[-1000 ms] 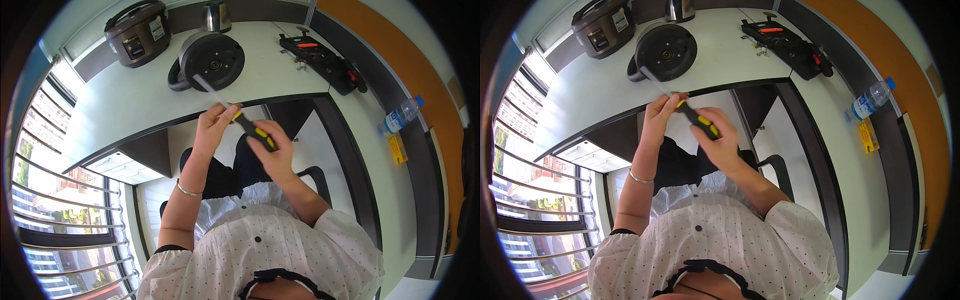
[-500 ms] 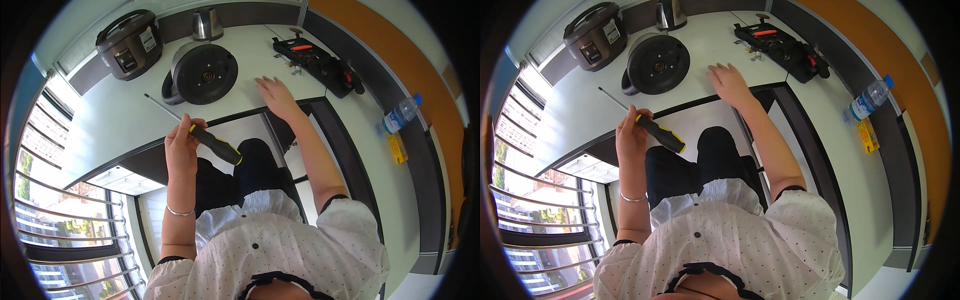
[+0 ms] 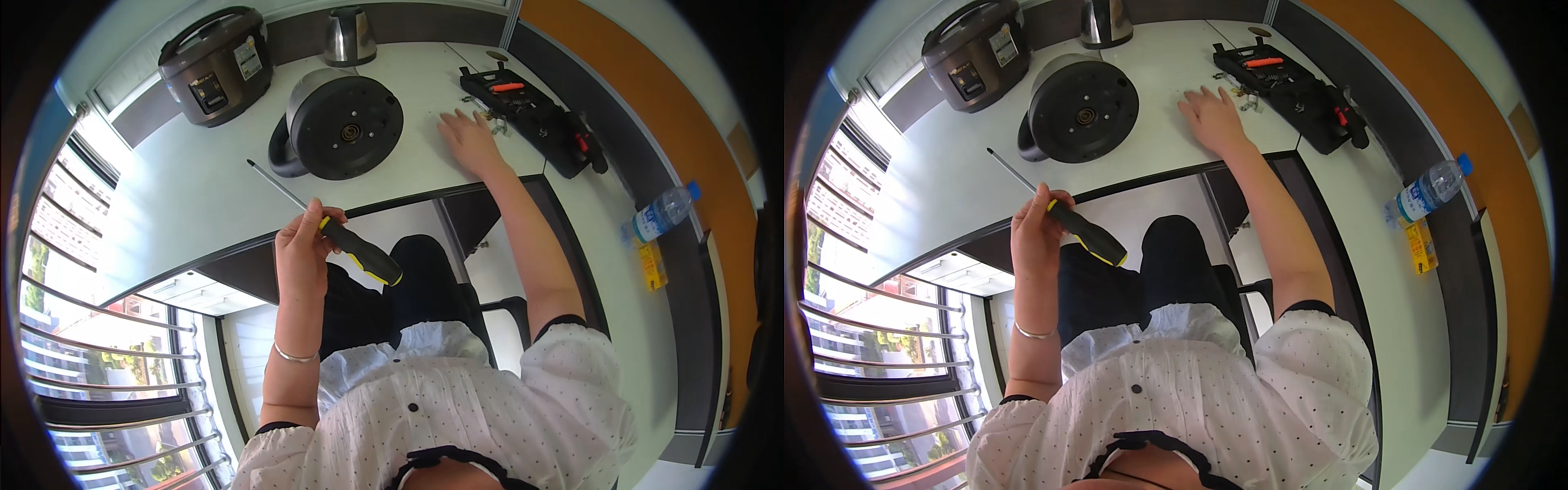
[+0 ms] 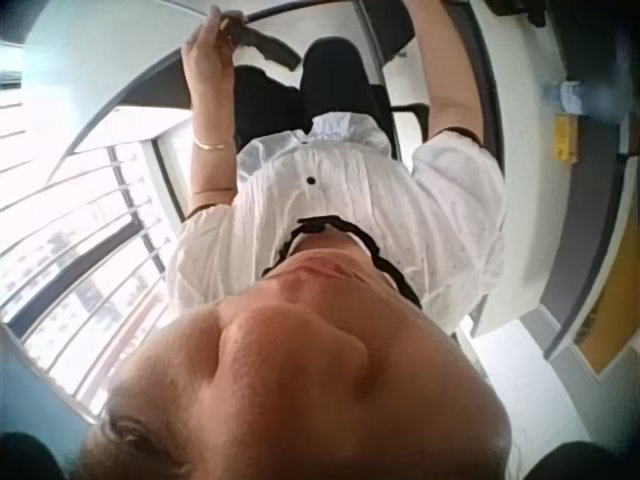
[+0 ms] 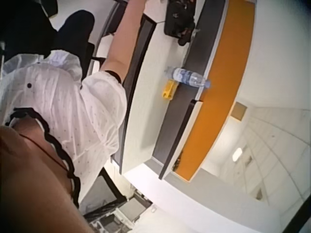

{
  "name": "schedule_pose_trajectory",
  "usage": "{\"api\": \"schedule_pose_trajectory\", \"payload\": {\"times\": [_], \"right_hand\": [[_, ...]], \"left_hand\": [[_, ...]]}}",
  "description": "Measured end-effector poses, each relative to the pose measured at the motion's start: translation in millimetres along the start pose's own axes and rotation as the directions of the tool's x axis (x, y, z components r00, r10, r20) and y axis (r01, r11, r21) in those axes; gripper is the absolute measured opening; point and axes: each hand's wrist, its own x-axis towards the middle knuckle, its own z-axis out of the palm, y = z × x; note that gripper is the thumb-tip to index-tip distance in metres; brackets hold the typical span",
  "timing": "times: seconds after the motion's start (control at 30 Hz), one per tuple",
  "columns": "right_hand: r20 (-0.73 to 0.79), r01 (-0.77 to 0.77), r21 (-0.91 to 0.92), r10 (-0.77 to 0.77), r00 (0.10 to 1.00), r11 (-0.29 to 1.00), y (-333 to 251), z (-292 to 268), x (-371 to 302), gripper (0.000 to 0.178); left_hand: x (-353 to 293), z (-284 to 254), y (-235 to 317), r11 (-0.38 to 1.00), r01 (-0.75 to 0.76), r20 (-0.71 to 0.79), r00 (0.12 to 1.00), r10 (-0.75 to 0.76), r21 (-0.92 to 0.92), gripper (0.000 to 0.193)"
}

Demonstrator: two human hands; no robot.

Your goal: The person uses a screwdriver to remove and reinstall screws on the bottom of a small appliance. They repeatedly loosen and tighten the same screws without fully disassembling the unit.

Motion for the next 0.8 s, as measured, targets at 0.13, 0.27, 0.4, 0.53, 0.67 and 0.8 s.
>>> {"api": "schedule_pose_trajectory", "payload": {"times": [0.13,0.27,0.4,0.53,0.67,0.8], "right_hand": [[0.104,-0.011,-0.254,0.039,0.994,0.967,4.2,-7.7,-13.0,0.038],[-0.07,-0.032,-0.338,0.009,0.998,0.941,30.1,-12.3,-11.4,0.036],[-0.003,0.126,0.103,-0.126,0.992,0.987,7.8,-2.6,-1.6,0.035],[0.06,0.11,-0.01,-0.109,0.992,0.994,-2.3,8.5,8.5,0.033],[-0.191,0.01,0.058,0.002,0.982,0.998,-11.5,-1.6,8.2,0.03],[-0.263,-0.012,0.559,0.191,0.946,0.829,-73.0,-35.3,-27.5,0.032]], "left_hand": [[3.1,7.4,1.2,1.0,0.018,0.0,1.0,-0.018,-0.013,0.037],[4.0,9.7,-2.2,0.999,0.025,0.027,0.999,-0.025,-0.034,0.037],[4.0,8.3,-2.5,0.998,0.034,0.018,0.999,-0.034,-0.048,0.037],[4.9,9.6,-2.8,0.997,0.049,0.046,0.998,-0.046,-0.051,0.037],[4.5,7.0,3.6,0.997,0.05,0.037,0.998,-0.049,-0.054,0.038],[10.2,-1.8,-0.1,0.979,0.034,0.085,0.996,-0.017,-0.203,0.04]]}}
